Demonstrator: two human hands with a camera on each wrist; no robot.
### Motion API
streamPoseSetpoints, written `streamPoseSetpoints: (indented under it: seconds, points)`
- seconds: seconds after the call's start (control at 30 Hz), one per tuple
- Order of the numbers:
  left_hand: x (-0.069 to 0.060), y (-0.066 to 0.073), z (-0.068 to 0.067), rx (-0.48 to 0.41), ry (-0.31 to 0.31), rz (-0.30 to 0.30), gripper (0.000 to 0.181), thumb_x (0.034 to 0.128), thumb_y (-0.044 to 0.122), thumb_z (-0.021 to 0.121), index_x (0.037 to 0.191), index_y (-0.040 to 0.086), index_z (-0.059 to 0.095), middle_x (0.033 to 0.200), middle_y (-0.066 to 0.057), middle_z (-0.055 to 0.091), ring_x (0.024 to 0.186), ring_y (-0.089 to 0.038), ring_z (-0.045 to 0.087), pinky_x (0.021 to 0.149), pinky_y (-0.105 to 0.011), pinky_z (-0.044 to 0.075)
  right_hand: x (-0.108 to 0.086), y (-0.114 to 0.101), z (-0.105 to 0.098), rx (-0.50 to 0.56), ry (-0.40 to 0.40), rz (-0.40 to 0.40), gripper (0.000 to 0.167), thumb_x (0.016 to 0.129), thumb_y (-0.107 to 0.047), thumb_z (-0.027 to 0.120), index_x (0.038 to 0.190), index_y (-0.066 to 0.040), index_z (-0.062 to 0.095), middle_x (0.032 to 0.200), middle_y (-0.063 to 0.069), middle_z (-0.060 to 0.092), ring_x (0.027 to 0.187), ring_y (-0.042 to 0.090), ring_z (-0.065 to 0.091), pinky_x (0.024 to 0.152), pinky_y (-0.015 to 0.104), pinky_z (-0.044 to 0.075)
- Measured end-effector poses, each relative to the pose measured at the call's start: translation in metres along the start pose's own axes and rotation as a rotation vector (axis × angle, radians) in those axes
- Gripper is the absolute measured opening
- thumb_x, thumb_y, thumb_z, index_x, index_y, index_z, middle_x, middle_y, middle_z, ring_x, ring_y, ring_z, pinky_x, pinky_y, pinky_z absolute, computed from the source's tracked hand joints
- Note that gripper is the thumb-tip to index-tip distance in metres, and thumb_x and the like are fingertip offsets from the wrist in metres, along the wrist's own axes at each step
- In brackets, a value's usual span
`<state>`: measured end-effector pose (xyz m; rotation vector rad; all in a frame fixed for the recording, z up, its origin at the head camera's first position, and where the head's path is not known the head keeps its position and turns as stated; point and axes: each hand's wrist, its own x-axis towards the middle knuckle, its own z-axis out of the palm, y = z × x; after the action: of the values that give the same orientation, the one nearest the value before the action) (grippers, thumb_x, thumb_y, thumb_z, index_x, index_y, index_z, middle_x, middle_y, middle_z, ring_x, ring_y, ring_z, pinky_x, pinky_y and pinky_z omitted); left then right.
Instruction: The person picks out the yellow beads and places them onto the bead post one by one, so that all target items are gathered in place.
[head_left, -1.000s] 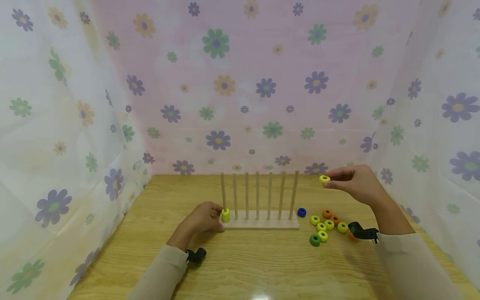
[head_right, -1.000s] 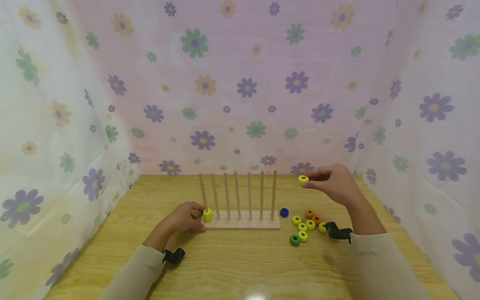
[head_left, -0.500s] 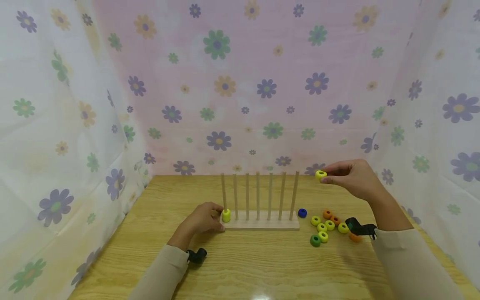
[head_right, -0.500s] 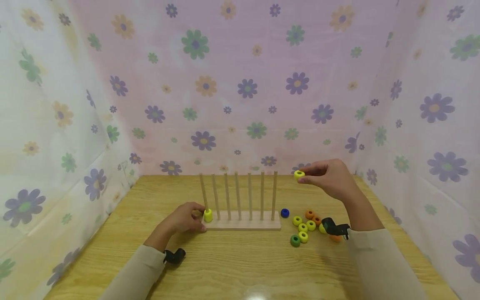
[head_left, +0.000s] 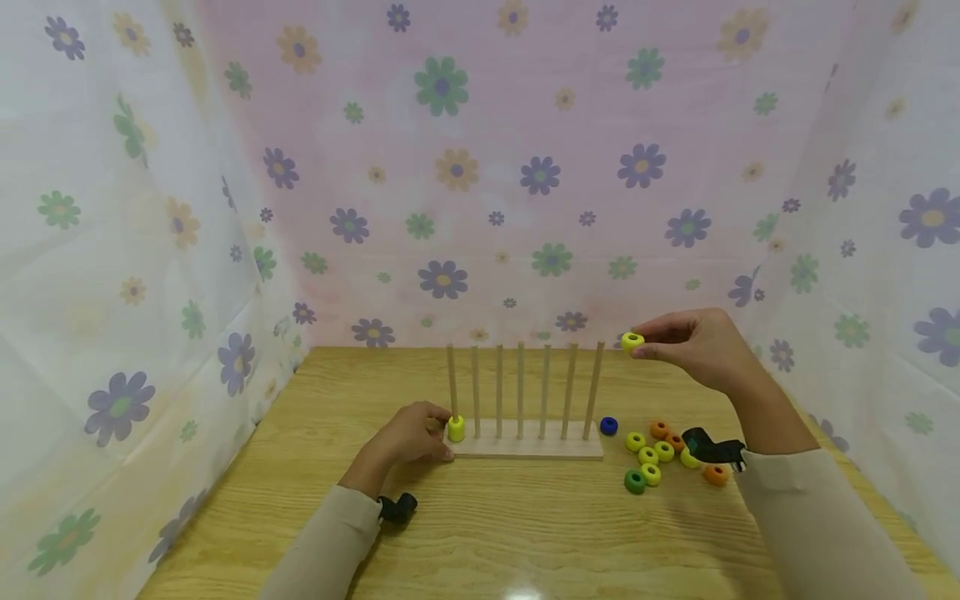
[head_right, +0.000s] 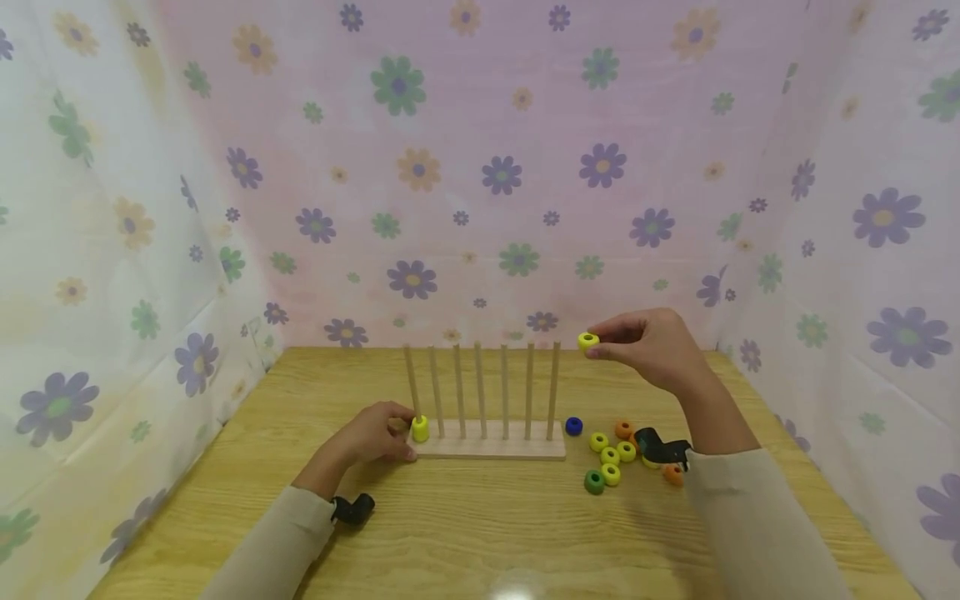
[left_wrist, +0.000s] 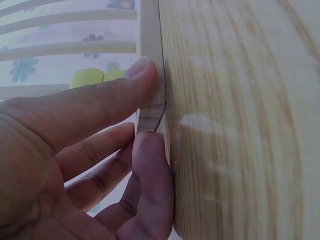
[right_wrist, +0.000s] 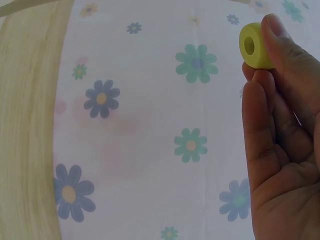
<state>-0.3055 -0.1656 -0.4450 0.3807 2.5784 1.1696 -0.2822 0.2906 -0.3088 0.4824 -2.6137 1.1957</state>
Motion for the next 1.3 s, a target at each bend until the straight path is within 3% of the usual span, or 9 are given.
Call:
streamPoseSetpoints:
  seconds: [0.23,0.5,0.9,1.3]
  points:
    - [0.001,-0.001,0.001,0.010,0.011,0.006,0.073,0.0775,0.018,0.093,0.142,0.008,0.062,0.136,-0.009,0.063,0.085,-0.019,0.059,0.070,-0.032,0.051,0.005,-0.004,0.003,0.018,-0.004,-0.036,0.031,0.089,-0.032,0.083,0.115,-0.016,0.080,0.100,0.006,0.079,0.084,0.012,0.075,0.074,0.025,0.060]
    - [0.001,-0.002,0.002,0.016,0.010,0.007,0.073,0.0785,0.019,0.093,0.143,0.008,0.062,0.134,-0.008,0.064,0.084,-0.019,0.059,0.071,-0.033,0.050,0.009,-0.011,0.007,0.033,0.008,-0.069,0.028,0.089,-0.027,0.084,0.114,-0.015,0.080,0.098,0.005,0.079,0.082,0.012,0.075,0.072,0.025,0.060]
    - [0.001,-0.001,0.001,0.045,0.021,0.018,0.072,0.0783,0.020,0.093,0.142,0.009,0.062,0.141,-0.008,0.062,0.093,-0.019,0.060,0.081,-0.036,0.052,0.015,-0.023,0.014,0.071,-0.004,-0.085,0.025,0.089,-0.022,0.084,0.113,-0.015,0.081,0.099,0.007,0.078,0.083,0.014,0.076,0.073,0.027,0.061]
    - [0.001,0.000,0.001,0.014,0.006,0.004,0.072,0.0795,0.018,0.092,0.143,0.008,0.061,0.135,-0.010,0.063,0.085,-0.019,0.061,0.069,-0.032,0.053,0.022,-0.033,0.026,0.081,-0.013,-0.113,0.023,0.087,-0.024,0.085,0.109,-0.019,0.082,0.094,0.005,0.078,0.080,0.016,0.075,0.072,0.029,0.061]
